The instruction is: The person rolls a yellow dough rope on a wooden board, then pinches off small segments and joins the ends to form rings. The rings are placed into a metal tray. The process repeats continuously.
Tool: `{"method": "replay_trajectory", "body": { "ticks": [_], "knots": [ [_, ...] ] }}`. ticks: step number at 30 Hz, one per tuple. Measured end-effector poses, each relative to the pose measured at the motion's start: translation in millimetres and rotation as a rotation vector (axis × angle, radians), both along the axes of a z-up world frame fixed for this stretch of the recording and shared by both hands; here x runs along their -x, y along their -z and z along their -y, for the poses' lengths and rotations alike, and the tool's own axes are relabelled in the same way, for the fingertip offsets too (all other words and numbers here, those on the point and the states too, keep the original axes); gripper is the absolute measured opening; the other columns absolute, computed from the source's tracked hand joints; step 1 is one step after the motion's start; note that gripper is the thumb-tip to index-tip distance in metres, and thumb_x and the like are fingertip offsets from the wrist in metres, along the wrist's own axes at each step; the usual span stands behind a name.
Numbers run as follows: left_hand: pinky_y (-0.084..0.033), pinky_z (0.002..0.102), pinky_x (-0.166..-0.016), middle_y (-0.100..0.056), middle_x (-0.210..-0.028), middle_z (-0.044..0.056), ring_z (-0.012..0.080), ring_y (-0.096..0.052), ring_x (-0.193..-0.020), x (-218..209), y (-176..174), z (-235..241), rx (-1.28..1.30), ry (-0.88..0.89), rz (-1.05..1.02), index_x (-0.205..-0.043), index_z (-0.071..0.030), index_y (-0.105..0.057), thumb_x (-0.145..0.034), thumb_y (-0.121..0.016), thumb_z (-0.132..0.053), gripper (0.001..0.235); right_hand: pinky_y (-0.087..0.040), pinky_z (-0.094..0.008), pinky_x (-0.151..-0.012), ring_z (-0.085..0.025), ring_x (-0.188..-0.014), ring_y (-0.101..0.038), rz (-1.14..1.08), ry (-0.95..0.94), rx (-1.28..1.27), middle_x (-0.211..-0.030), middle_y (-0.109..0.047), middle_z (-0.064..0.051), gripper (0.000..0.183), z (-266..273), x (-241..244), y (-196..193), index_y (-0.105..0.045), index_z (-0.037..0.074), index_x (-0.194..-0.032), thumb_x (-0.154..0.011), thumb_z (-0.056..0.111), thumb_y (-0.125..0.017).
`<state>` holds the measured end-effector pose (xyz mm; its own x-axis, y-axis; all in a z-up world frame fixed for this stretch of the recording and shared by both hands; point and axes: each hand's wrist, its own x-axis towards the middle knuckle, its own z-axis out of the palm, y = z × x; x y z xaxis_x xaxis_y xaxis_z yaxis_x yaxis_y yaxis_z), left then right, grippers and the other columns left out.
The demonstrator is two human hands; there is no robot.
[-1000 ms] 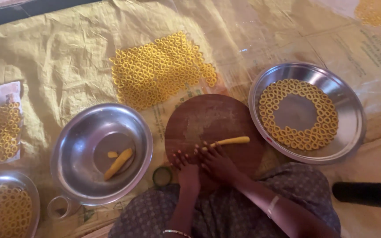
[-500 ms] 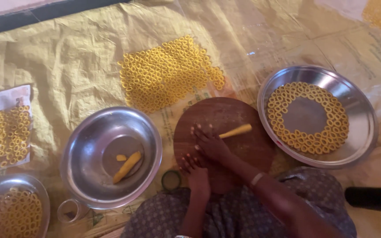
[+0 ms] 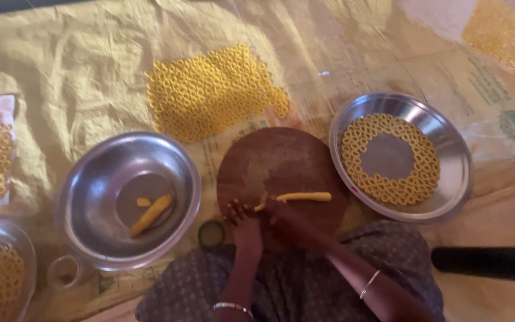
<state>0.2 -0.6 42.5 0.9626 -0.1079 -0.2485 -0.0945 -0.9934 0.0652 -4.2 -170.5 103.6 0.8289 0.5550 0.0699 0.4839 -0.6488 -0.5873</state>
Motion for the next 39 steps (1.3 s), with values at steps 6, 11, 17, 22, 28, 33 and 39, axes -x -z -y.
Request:
{"method": "replay_trajectory", "body": {
  "ticks": [6,11,17,22,28,33,39],
  "knots": [
    [-0.013,0.07,-0.12,-0.005,-0.168,0.031,0.052,-0.007,-0.154,-8.9,18.8,-0.7,-0.05,-0.016,-0.064,-0.158,0.003,-0.026,-0.098,-0.054,-0.019,0.07,-0.042,-0.04,-0.123,-0.027,-0.149,-0.053,0.275,0.388,-0.214,-0.155,-0.059,-0.007,0.039,68.8,-9.2,-54.4,-0.06,0.011,-0.146,-0.108,0.016,-0.054],
    [-0.013,0.072,-0.118,-0.005,-0.168,0.032,0.0534,-0.006,-0.154,-7.9,7.3,-1.7,-0.041,-0.001,-0.004,-0.157,0.003,-0.025,-0.096,-0.062,-0.02,0.076,-0.045,-0.045,-0.11,-0.033,-0.137,-0.05,0.086,0.591,0.101,-0.148,-0.055,-0.013,0.048,98.2,1.9,-60.5,-0.054,0.012,-0.147,-0.1,0.019,-0.058],
    [-0.01,0.061,-0.124,0.001,-0.171,0.029,0.0494,0.001,-0.157,2.7,-49.0,-31.8,0.017,0.106,-0.207,-0.162,0.0,-0.012,-0.072,-0.089,-0.041,0.126,-0.05,-0.044,-0.096,-0.035,-0.114,-0.058,0.209,0.566,0.012,-0.118,-0.063,-0.012,0.031,96.6,-7.7,-36.4,-0.067,0.008,-0.122,-0.092,0.008,-0.061],
    [-0.008,0.06,-0.125,-0.002,-0.168,0.03,0.0474,-0.003,-0.155,18.6,-64.0,-24.8,0.068,0.093,-0.044,-0.161,0.004,-0.008,-0.083,-0.076,-0.057,0.119,-0.049,-0.044,-0.095,-0.037,-0.108,-0.059,0.339,0.561,-0.137,-0.111,-0.062,-0.015,0.028,102.0,-15.7,-21.7,-0.07,0.005,-0.117,-0.091,0.003,-0.061],
    [-0.013,0.055,-0.124,-0.014,-0.165,0.031,0.0453,-0.014,-0.153,21.6,-46.1,30.8,0.263,0.169,0.282,-0.156,0.01,-0.015,-0.093,-0.051,-0.065,0.105,-0.047,-0.044,-0.103,-0.037,-0.119,-0.058,0.281,0.64,-0.155,-0.125,-0.062,-0.017,0.037,96.8,-12.2,-12.9,-0.066,0.004,-0.13,-0.094,0.004,-0.057],
    [-0.013,0.053,-0.124,-0.019,-0.163,0.031,0.044,-0.015,-0.153,-17.9,-29.1,42.7,0.226,0.121,0.297,-0.153,0.01,-0.019,-0.091,-0.045,-0.071,0.106,-0.027,-0.05,-0.125,-0.038,-0.152,-0.038,0.36,0.539,0.088,-0.161,-0.045,-0.017,0.051,95.3,-19.0,-3.6,-0.047,0.002,-0.153,-0.103,0.013,-0.049],
    [-0.006,0.054,-0.125,-0.013,-0.166,0.029,0.0436,-0.01,-0.156,-94.7,-27.0,26.6,0.31,0.107,0.322,-0.157,0.007,-0.018,-0.096,-0.044,-0.068,0.1,-0.018,-0.053,-0.124,-0.035,-0.157,-0.019,0.291,0.563,0.249,-0.168,-0.028,-0.014,0.061,85.4,-27.2,-2.2,-0.034,0.002,-0.158,-0.105,0.027,-0.051]
  ]
}}
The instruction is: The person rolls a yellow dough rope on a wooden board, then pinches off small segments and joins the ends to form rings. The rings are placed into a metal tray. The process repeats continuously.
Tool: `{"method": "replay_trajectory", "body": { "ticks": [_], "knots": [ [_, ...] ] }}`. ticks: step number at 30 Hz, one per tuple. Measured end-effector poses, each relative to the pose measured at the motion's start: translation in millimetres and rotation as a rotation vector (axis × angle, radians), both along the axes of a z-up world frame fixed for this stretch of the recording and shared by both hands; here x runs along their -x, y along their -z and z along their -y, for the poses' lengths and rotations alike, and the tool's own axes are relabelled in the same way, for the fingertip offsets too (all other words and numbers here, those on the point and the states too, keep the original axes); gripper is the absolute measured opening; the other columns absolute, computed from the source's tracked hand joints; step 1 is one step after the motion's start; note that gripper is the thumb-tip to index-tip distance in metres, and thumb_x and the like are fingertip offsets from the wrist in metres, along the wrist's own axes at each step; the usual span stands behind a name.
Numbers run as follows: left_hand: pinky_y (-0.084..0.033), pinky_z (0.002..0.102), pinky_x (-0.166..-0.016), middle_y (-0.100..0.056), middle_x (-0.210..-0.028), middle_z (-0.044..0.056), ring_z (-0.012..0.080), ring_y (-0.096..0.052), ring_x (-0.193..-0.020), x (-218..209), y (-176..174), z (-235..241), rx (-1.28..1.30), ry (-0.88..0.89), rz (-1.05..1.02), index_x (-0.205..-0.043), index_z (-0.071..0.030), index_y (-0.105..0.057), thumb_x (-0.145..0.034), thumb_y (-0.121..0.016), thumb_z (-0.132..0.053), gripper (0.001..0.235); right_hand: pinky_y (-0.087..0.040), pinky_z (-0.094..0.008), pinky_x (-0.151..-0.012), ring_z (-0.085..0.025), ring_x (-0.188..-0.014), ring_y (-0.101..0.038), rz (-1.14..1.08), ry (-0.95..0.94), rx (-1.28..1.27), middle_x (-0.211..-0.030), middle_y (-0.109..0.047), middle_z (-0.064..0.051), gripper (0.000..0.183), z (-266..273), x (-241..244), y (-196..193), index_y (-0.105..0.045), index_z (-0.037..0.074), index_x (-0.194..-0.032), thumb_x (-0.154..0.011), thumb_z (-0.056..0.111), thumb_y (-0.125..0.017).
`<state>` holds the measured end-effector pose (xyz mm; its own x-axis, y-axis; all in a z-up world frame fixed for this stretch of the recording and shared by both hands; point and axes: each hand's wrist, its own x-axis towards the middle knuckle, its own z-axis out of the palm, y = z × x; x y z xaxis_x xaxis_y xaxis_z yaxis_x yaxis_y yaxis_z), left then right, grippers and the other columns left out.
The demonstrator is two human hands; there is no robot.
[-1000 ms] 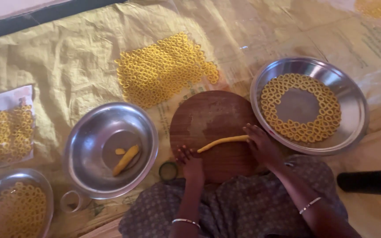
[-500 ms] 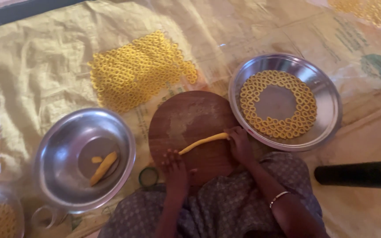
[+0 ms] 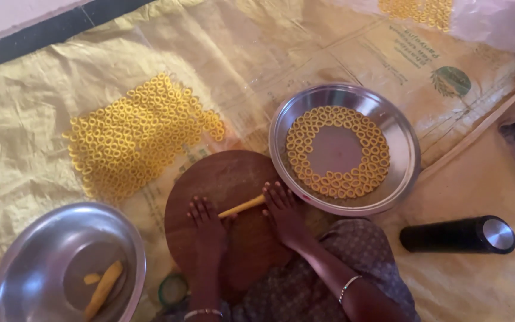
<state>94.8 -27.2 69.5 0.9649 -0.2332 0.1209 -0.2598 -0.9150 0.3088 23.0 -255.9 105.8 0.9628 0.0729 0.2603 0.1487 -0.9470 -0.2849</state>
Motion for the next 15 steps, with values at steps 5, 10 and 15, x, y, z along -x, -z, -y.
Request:
{"method": "replay_trajectory", "body": {
  "ticks": [5,10,15],
  "knots": [
    [-0.004,0.053,-0.125,-0.009,-0.167,0.029,0.0418,-0.006,-0.156,3.2,-14.5,-8.3,-0.057,0.103,0.012,-0.157,0.009,-0.015,-0.094,-0.047,-0.066,0.102,-0.019,-0.053,-0.123,-0.035,-0.155,-0.023,0.01,-0.004,0.037,-0.166,-0.032,-0.017,0.062,-4.3,-0.9,-1.6,-0.037,0.001,-0.156,-0.102,0.028,-0.051],
    [-0.002,0.052,-0.126,-0.004,-0.168,0.024,0.0389,-0.001,-0.157,64.3,-33.0,-12.9,-0.284,0.207,-0.224,-0.158,0.008,-0.007,-0.094,-0.044,-0.07,0.107,-0.024,-0.054,-0.124,-0.041,-0.151,-0.031,0.067,0.004,-0.036,-0.155,-0.043,-0.019,0.057,-6.1,3.8,-17.7,-0.043,0.002,-0.153,-0.1,0.022,-0.055],
    [-0.002,0.053,-0.125,-0.001,-0.17,0.024,0.0375,0.001,-0.157,109.6,-29.6,-15.9,-0.297,0.227,-0.271,-0.159,0.005,-0.003,-0.094,-0.04,-0.073,0.108,-0.025,-0.055,-0.122,-0.041,-0.148,-0.032,0.106,-0.065,-0.054,-0.154,-0.047,-0.021,0.066,-3.0,7.4,-24.8,-0.048,0.008,-0.151,-0.086,0.003,-0.055]
  ]
}}
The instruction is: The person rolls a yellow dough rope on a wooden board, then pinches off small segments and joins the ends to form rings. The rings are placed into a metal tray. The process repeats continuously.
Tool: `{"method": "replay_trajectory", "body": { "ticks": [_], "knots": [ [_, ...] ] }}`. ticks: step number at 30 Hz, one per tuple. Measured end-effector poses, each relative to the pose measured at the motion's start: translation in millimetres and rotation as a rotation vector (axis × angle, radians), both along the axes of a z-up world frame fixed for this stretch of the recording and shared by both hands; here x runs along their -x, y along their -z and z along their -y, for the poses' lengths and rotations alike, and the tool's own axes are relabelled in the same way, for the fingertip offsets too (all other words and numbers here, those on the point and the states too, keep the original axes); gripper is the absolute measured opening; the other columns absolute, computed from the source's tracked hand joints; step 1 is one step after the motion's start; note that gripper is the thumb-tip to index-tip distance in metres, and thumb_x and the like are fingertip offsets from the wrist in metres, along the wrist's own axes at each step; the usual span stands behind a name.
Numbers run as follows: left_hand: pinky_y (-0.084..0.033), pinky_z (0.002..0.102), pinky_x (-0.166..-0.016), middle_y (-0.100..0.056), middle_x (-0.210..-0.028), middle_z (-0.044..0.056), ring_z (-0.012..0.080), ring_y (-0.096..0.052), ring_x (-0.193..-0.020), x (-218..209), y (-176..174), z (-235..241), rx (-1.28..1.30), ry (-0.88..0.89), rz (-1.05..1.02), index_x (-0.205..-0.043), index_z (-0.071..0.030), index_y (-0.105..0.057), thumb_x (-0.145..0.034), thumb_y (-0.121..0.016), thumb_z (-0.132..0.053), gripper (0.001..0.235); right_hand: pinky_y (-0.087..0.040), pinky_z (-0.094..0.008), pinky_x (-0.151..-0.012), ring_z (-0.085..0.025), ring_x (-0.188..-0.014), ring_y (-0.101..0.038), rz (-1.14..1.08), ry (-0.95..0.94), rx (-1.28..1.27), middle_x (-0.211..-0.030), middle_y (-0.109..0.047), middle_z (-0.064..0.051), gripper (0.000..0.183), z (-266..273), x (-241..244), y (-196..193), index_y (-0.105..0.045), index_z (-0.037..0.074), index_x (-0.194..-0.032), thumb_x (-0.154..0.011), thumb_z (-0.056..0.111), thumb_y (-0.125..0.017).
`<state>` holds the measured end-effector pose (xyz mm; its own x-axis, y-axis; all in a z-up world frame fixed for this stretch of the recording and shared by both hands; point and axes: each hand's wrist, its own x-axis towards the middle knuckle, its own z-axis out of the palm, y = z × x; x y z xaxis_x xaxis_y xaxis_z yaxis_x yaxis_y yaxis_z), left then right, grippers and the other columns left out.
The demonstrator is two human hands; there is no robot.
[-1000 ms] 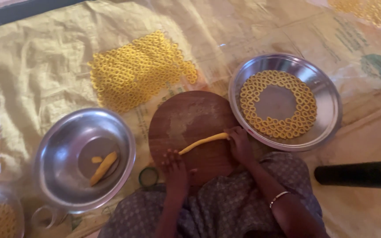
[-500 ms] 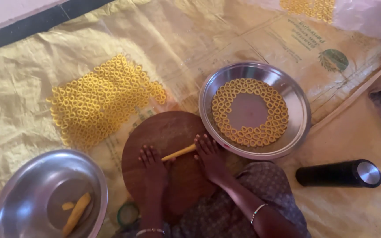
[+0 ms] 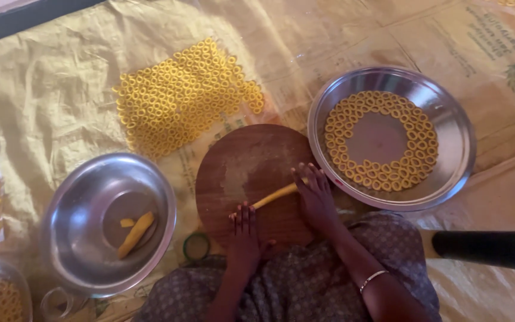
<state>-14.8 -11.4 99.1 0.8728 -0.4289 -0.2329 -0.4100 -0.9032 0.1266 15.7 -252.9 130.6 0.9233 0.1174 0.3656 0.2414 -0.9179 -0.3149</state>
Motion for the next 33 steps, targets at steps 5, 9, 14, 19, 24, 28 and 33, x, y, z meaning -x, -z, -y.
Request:
{"method": "replay_trajectory", "body": {
  "ticks": [5,9,14,19,24,28,33],
  "knots": [
    [-0.005,0.054,-0.124,-0.008,-0.167,0.025,0.0385,-0.004,-0.155,-28.4,19.1,0.5,0.222,-0.043,0.279,-0.157,0.008,-0.008,-0.093,-0.04,-0.072,0.107,-0.025,-0.053,-0.125,-0.036,-0.153,-0.031,-0.087,0.006,-0.014,-0.156,-0.048,-0.012,0.062,1.1,0.3,12.5,-0.048,0.009,-0.149,-0.088,0.0,-0.051],
    [-0.004,0.054,-0.125,-0.009,-0.168,0.024,0.0389,-0.005,-0.156,-93.1,23.1,-1.5,0.176,-0.109,0.222,-0.159,0.005,-0.011,-0.094,-0.042,-0.072,0.105,-0.022,-0.053,-0.124,-0.034,-0.154,-0.029,-0.097,0.028,-0.04,-0.16,-0.042,-0.013,0.054,-1.8,-5.1,17.9,-0.042,0.008,-0.155,-0.101,0.011,-0.05],
    [-0.004,0.054,-0.127,-0.01,-0.169,0.023,0.0383,-0.005,-0.158,-137.5,11.9,-13.1,0.225,-0.007,0.318,-0.159,0.004,-0.016,-0.095,-0.047,-0.069,0.102,-0.019,-0.054,-0.122,-0.037,-0.154,-0.024,-0.07,-0.002,0.035,-0.164,-0.033,-0.016,0.061,-5.6,-5.4,12.7,-0.035,0.005,-0.156,-0.101,0.023,-0.052],
    [-0.002,0.054,-0.125,-0.008,-0.167,0.025,0.0389,-0.001,-0.156,-97.1,2.7,-23.6,0.314,0.076,0.21,-0.157,0.008,-0.013,-0.09,-0.052,-0.068,0.108,-0.022,-0.054,-0.123,-0.035,-0.154,-0.027,-0.07,0.013,0.053,-0.163,-0.035,-0.014,0.06,-7.6,0.8,7.6,-0.039,0.007,-0.155,-0.099,0.022,-0.054],
    [-0.004,0.054,-0.124,-0.011,-0.168,0.025,0.0361,-0.006,-0.156,-49.1,-2.9,-31.8,0.301,0.089,0.191,-0.159,0.007,-0.013,-0.091,-0.052,-0.068,0.108,-0.032,-0.052,-0.119,-0.039,-0.145,-0.039,-0.014,0.004,-0.001,-0.153,-0.048,-0.014,0.054,-10.1,12.7,-2.3,-0.049,0.006,-0.148,-0.096,0.017,-0.057],
    [-0.01,0.055,-0.123,-0.022,-0.162,0.029,0.0432,-0.016,-0.151,-34.2,10.7,-20.2,0.155,-0.061,0.195,-0.156,0.008,-0.016,-0.093,-0.05,-0.069,0.105,-0.037,-0.052,-0.114,-0.038,-0.136,-0.048,0.074,-0.001,-0.035,-0.141,-0.056,-0.014,0.052,-6.7,19.6,2.4,-0.057,0.008,-0.144,-0.092,0.017,-0.06],
    [-0.019,0.054,-0.123,-0.033,-0.156,0.03,0.0429,-0.027,-0.15,-34.8,21.5,9.5,0.281,-0.003,0.374,-0.15,0.013,-0.027,-0.088,-0.052,-0.066,0.103,-0.039,-0.053,-0.113,-0.035,-0.131,-0.052,0.071,0.055,-0.053,-0.139,-0.058,-0.013,0.054,-6.6,9.6,14.1,-0.061,0.008,-0.14,-0.087,0.018,-0.063]
  ]
}}
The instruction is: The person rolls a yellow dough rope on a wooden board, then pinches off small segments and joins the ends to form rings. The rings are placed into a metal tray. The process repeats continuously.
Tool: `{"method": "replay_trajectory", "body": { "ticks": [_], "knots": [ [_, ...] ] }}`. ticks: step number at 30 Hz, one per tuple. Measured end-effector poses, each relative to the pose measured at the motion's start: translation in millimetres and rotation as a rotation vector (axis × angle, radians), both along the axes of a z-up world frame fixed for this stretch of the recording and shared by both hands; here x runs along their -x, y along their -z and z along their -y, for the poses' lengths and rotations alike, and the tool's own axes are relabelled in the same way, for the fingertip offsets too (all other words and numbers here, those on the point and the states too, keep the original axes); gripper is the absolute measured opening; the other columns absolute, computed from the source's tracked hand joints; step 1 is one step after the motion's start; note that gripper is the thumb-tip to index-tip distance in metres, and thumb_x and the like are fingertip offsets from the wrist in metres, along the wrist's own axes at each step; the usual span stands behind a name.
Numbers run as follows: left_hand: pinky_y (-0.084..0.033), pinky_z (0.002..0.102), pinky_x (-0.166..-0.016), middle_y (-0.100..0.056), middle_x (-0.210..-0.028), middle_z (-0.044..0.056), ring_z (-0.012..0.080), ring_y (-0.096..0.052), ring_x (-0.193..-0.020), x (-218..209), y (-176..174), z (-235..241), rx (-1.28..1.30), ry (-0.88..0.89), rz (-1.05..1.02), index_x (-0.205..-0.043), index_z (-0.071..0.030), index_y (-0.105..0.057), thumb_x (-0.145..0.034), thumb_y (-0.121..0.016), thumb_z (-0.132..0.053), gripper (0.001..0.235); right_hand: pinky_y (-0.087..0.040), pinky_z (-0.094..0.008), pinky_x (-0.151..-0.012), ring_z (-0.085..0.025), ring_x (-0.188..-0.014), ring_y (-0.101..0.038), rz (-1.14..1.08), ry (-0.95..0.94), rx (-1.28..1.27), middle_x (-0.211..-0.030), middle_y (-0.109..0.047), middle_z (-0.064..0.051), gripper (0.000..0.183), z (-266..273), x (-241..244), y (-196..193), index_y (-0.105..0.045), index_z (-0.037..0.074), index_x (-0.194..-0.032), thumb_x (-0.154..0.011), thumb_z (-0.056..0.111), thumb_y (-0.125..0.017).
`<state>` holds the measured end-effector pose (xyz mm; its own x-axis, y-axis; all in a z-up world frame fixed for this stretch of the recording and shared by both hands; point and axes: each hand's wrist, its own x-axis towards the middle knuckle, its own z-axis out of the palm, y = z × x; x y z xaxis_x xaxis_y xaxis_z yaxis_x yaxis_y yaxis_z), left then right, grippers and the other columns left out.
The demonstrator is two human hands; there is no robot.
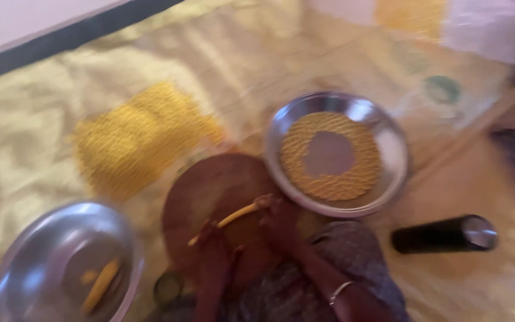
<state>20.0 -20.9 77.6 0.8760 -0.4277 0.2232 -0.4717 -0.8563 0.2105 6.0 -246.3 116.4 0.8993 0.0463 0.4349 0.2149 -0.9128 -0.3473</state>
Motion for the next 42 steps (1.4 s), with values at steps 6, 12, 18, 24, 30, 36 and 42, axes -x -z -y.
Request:
{"method": "replay_trajectory", "body": {
  "ticks": [6,12,18,24,30,36,42],
  "knots": [
    [-0.015,0.052,-0.124,-0.027,-0.16,0.03,0.0426,-0.023,-0.152,-32.4,9.6,0.6,-0.162,-0.129,-0.028,-0.154,0.009,-0.028,-0.088,-0.051,-0.067,0.103,-0.031,-0.054,-0.117,-0.035,-0.146,-0.041,-0.062,-0.025,0.084,-0.153,-0.051,-0.013,0.062,0.3,-2.5,2.8,-0.054,0.006,-0.146,-0.087,0.018,-0.068],
    [-0.013,0.054,-0.124,-0.027,-0.16,0.031,0.044,-0.023,-0.152,-73.2,17.0,-1.7,0.102,-0.121,0.014,-0.151,0.011,-0.03,-0.088,-0.055,-0.065,0.102,-0.029,-0.052,-0.121,-0.033,-0.151,-0.036,-0.138,-0.002,0.018,-0.159,-0.046,-0.014,0.064,1.6,-10.3,9.5,-0.047,0.006,-0.153,-0.093,0.018,-0.067],
    [-0.013,0.053,-0.126,-0.025,-0.164,0.027,0.041,-0.02,-0.154,-78.0,-0.2,-2.4,-0.04,-0.09,-0.141,-0.153,0.007,-0.029,-0.085,-0.06,-0.069,0.106,-0.037,-0.051,-0.113,-0.032,-0.14,-0.048,-0.097,0.031,0.094,-0.148,-0.055,-0.013,0.065,2.4,-17.2,12.3,-0.054,0.006,-0.144,-0.082,0.015,-0.071],
    [-0.014,0.056,-0.122,-0.021,-0.165,0.025,0.0428,-0.018,-0.152,-15.2,1.3,-19.3,-0.115,0.033,-0.12,-0.157,0.005,-0.019,-0.085,-0.055,-0.072,0.111,-0.045,-0.046,-0.113,-0.035,-0.131,-0.056,-0.014,-0.041,-0.119,-0.135,-0.063,-0.013,0.049,4.5,-3.1,-5.9,-0.061,0.009,-0.133,-0.085,0.008,-0.067],
    [-0.021,0.056,-0.12,-0.022,-0.164,0.025,0.0444,-0.028,-0.146,3.5,14.7,-39.9,-0.234,-0.082,-0.227,-0.158,0.0,-0.022,-0.094,-0.054,-0.061,0.094,-0.044,-0.05,-0.102,-0.041,-0.121,-0.053,0.004,-0.111,-0.077,-0.131,-0.06,-0.018,0.05,6.1,-2.3,-16.5,-0.063,0.004,-0.137,-0.088,0.011,-0.066],
    [-0.038,0.05,-0.11,-0.052,-0.143,0.016,0.0394,-0.046,-0.133,-8.6,10.1,-76.2,0.154,-0.265,-0.06,-0.138,-0.003,-0.056,-0.095,-0.063,-0.022,0.047,-0.046,-0.049,-0.096,-0.038,-0.116,-0.056,-0.05,-0.08,-0.016,-0.12,-0.063,-0.015,0.035,8.8,-7.3,-7.0,-0.068,0.007,-0.121,-0.087,0.012,-0.068],
    [-0.045,0.049,-0.094,-0.063,-0.115,0.013,0.0353,-0.056,-0.113,-13.9,-6.2,-71.9,0.349,-0.266,-0.047,-0.104,-0.005,-0.069,-0.088,-0.07,-0.013,0.018,-0.045,-0.048,-0.096,-0.037,-0.113,-0.057,-0.042,-0.056,0.012,-0.117,-0.064,-0.013,0.035,8.9,-12.0,-17.2,-0.07,0.008,-0.121,-0.086,0.006,-0.067]
  ]
}}
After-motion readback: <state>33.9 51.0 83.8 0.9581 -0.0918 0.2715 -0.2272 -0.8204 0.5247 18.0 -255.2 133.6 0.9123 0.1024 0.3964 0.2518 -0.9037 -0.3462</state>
